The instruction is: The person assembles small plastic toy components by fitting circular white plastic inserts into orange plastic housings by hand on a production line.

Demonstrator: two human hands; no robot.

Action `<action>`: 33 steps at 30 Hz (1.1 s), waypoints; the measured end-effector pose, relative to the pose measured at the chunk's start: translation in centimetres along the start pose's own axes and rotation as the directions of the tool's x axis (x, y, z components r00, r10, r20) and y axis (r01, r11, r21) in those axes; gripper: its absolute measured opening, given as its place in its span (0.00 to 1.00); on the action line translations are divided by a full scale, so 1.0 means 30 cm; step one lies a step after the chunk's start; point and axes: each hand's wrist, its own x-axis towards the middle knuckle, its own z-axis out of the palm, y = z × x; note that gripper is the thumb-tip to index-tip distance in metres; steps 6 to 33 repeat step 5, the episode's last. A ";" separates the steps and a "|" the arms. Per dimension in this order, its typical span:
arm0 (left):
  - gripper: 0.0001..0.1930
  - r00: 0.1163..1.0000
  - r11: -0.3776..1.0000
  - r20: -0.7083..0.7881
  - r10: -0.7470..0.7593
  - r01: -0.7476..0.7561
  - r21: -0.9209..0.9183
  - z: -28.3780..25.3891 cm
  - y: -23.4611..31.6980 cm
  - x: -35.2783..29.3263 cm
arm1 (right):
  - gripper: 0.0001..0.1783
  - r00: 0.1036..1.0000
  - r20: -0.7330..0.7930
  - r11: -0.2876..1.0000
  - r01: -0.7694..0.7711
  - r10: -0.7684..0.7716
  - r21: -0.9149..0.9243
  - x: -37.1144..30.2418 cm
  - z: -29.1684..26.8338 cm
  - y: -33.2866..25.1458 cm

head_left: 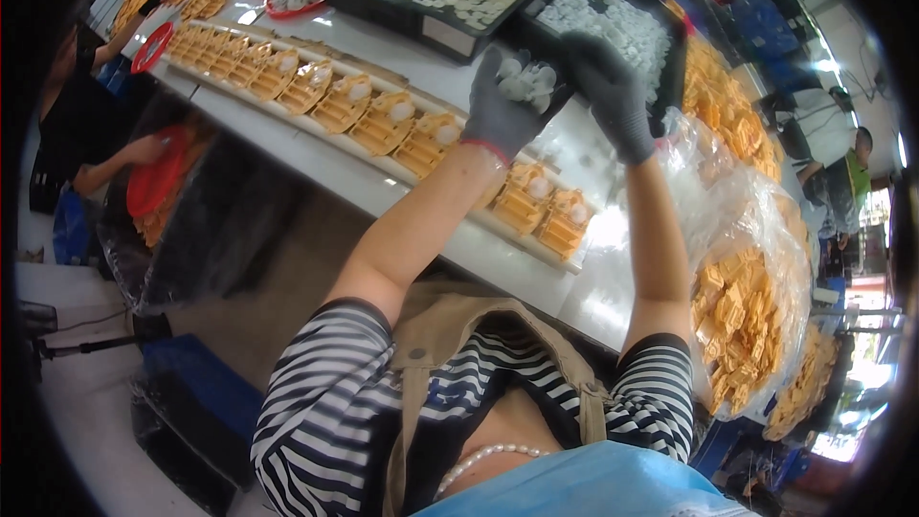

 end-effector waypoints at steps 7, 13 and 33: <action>0.26 0.997 0.998 -0.072 0.022 -0.027 -0.059 -0.025 0.125 -0.075 | 0.20 0.860 0.488 0.746 0.423 -0.152 -0.514 0.039 0.084 -0.057; 0.26 0.997 0.998 -0.072 0.022 -0.027 -0.059 -0.025 0.125 -0.075 | 0.20 0.860 0.488 0.746 0.423 -0.152 -0.514 0.039 0.084 -0.057; 0.26 0.997 0.998 -0.072 0.022 -0.027 -0.059 -0.025 0.125 -0.075 | 0.20 0.860 0.488 0.746 0.423 -0.152 -0.514 0.039 0.084 -0.057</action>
